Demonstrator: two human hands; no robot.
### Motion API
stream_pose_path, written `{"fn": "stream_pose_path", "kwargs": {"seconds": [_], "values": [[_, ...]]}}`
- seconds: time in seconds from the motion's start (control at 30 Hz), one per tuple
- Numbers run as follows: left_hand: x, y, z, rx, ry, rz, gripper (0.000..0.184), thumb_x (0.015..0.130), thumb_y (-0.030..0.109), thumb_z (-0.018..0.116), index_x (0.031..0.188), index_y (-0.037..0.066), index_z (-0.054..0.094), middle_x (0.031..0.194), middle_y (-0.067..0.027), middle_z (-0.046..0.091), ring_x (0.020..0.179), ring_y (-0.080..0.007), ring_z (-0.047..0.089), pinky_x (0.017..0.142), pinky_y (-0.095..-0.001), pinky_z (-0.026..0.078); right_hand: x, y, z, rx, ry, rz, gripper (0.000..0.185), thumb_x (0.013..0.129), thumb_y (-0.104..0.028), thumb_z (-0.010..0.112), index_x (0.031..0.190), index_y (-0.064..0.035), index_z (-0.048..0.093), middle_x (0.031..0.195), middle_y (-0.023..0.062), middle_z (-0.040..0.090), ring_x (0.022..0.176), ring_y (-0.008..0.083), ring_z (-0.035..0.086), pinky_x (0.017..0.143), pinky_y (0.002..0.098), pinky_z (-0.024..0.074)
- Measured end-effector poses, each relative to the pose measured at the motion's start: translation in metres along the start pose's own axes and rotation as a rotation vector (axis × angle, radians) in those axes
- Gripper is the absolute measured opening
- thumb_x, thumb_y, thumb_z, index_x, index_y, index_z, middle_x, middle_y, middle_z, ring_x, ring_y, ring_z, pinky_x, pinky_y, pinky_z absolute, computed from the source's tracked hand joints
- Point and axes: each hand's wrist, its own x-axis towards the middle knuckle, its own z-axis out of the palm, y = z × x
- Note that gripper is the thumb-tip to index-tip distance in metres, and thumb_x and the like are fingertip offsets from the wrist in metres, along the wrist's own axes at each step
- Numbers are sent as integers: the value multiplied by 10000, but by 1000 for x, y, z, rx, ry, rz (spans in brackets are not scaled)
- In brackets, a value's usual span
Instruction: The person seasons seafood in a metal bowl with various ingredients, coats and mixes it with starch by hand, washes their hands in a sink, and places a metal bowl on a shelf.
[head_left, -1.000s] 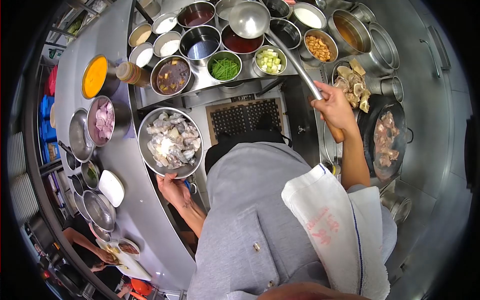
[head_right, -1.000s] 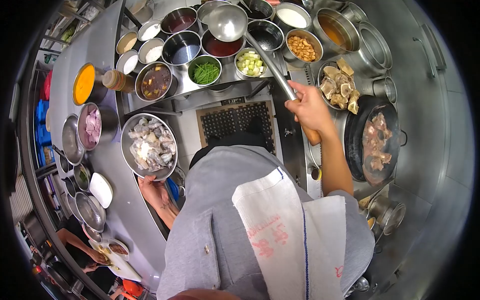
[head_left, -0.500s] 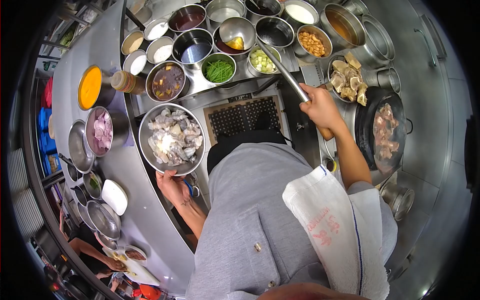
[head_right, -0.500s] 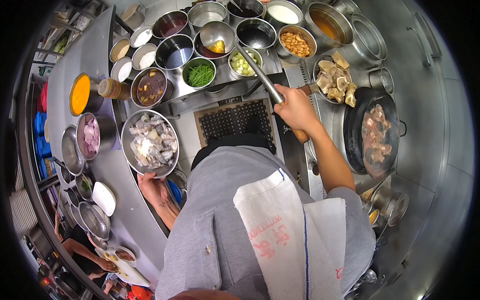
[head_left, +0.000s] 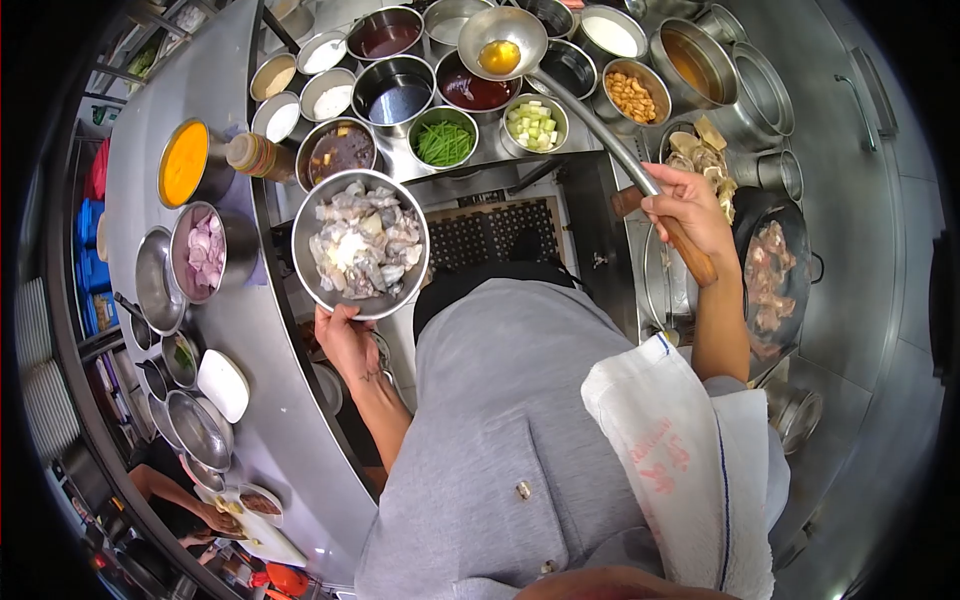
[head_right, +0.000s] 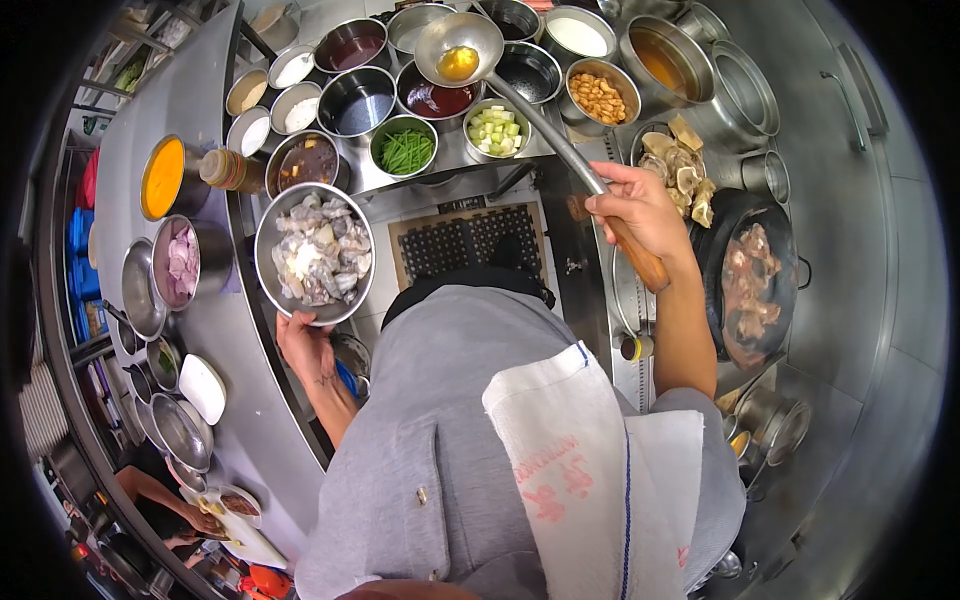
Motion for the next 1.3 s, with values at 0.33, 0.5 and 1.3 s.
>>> {"fn": "stream_pose_path", "kwargs": {"seconds": [0.33,0.5,1.3], "values": [[43,-17,53,67,-112,-47,281,706,-45,459,972,-4,540,878,-101,615,664,-181,619,459,-277,520,-38,-27,-2,-53,-52,20,526,759,59,558,1274,69,454,644,54,556,417,69,469,380,190,351],[59,-27,75,45,-128,-48,146,703,-78,454,820,-19,519,795,-96,586,625,-167,616,528,-310,605,-58,-30,2,9,-104,27,573,743,59,583,1296,64,434,690,71,579,421,60,462,384,183,355],[64,-32,102,52,-138,-53,148,701,-88,460,820,-30,527,775,-114,599,569,-179,608,455,-276,572,-56,-12,10,-344,-147,-147,594,750,110,581,1320,37,433,851,60,642,586,38,516,532,211,439]]}}
